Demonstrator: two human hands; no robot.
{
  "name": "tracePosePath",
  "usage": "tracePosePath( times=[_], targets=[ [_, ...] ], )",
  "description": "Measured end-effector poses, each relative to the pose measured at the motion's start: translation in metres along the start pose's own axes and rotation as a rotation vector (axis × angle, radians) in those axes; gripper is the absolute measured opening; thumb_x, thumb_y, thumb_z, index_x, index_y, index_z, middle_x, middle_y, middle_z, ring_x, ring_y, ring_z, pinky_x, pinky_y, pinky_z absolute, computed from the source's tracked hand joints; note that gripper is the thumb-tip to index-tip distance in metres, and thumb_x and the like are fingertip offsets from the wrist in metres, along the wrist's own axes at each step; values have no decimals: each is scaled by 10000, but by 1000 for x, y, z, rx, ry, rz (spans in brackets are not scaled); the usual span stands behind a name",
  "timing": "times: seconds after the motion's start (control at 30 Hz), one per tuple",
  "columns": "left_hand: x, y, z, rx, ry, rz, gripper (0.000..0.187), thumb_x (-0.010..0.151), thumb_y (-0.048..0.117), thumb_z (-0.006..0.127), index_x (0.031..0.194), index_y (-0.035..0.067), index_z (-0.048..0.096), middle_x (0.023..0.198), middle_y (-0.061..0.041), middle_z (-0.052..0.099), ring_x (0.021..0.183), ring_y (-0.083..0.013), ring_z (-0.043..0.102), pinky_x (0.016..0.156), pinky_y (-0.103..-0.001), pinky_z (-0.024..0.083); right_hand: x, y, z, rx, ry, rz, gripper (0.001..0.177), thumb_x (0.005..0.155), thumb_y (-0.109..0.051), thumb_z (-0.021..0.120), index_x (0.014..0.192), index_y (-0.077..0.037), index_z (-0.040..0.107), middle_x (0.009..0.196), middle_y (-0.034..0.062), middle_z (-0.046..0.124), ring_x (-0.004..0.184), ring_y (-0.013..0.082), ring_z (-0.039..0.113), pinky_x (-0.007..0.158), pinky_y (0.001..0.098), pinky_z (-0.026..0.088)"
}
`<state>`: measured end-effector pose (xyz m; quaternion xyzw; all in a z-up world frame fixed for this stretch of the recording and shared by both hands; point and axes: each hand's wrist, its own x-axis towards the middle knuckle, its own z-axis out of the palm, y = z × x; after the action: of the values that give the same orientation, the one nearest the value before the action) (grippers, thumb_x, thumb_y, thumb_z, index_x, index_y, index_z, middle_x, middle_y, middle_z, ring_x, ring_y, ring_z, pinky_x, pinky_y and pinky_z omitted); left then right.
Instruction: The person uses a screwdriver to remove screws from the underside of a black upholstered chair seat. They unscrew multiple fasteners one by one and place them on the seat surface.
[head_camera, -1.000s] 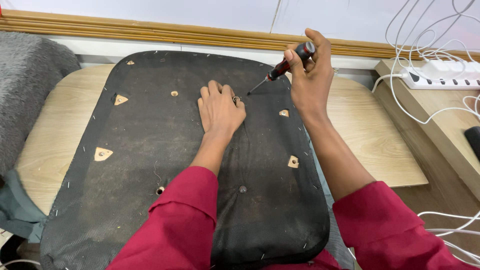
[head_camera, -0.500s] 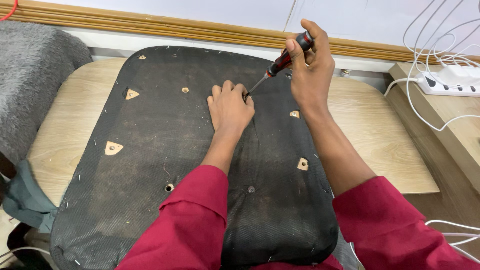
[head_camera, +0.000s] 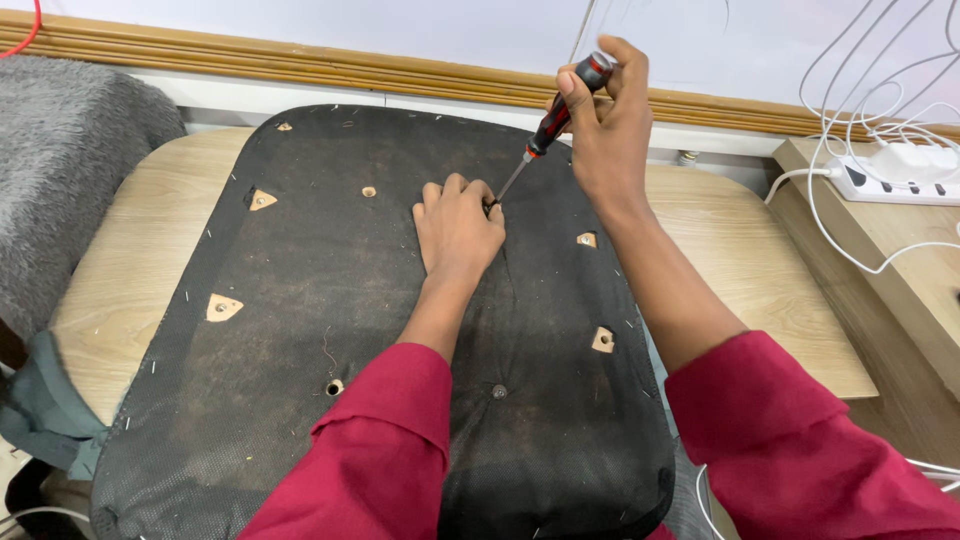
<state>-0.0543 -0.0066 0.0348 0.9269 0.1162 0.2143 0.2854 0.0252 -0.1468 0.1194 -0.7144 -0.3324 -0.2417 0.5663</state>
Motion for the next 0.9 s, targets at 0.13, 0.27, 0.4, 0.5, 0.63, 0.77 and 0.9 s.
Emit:
tracePosePath(
  times=[0.13, 0.27, 0.4, 0.5, 0.63, 0.77, 0.9],
  targets=[
    [1, 0, 1, 20, 13, 1, 190, 894, 316, 711, 1028, 187, 750, 1132, -7, 639, 1112, -248, 529, 962, -411, 399, 23, 21, 5, -92, 38, 69, 458, 1059, -262, 693, 1409, -17, 527, 1132, 49, 630, 743, 121, 690, 634, 273, 631],
    [0, 0, 3, 32, 22, 2, 197, 890, 321, 714, 1033, 189, 744, 1143, -11, 639, 1119, -255, 531, 957, -419, 401, 42, 40, 5, -87, -7, 37, 447, 1051, -256, 718, 1406, -24, 578, 1042, 79, 651, 799, 122, 704, 668, 285, 619],
    [1, -2, 6, 40, 31, 13, 208, 892, 323, 716, 1040, 178, 739, 1131, -19, 644, 1113, -260, 535, 956, -431, 402, 46, 48, 4, 26, -103, -6, 440, 1085, -234, 715, 1444, -30, 564, 1095, 93, 681, 925, 142, 714, 767, 312, 654],
    [2, -2, 8, 44, 32, 20, 217, 892, 322, 717, 1043, 169, 735, 1119, -25, 647, 1102, -263, 539, 952, -431, 405, 48, 41, 3, 141, -182, 103, 469, 1071, -238, 689, 1470, -50, 529, 1124, 78, 720, 979, 145, 758, 835, 316, 683],
    [1, -4, 7, 48, 37, 22, 223, 891, 321, 720, 1045, 161, 732, 1110, -31, 648, 1091, -264, 544, 941, -430, 411, 58, 30, 6, 213, -276, 229, 480, 1048, -209, 633, 1497, -92, 512, 1169, 47, 731, 1021, 121, 775, 855, 326, 645],
    [1, -3, 8, 51, 35, 17, 224, 894, 323, 718, 1047, 160, 730, 1109, -30, 648, 1091, -264, 544, 939, -428, 413, 55, 30, 8, 42, -258, 158, 517, 1027, -143, 747, 1487, -107, 514, 1146, 63, 610, 911, 133, 680, 749, 325, 613],
    [2, -4, 9, 50, 43, 21, 217, 892, 322, 719, 1039, 162, 727, 1104, -31, 646, 1085, -264, 546, 938, -430, 412, 51, 33, 9, 67, -203, 123, 519, 1012, -106, 744, 1487, -105, 534, 1158, 98, 639, 935, 137, 690, 796, 333, 640]
  ],
)
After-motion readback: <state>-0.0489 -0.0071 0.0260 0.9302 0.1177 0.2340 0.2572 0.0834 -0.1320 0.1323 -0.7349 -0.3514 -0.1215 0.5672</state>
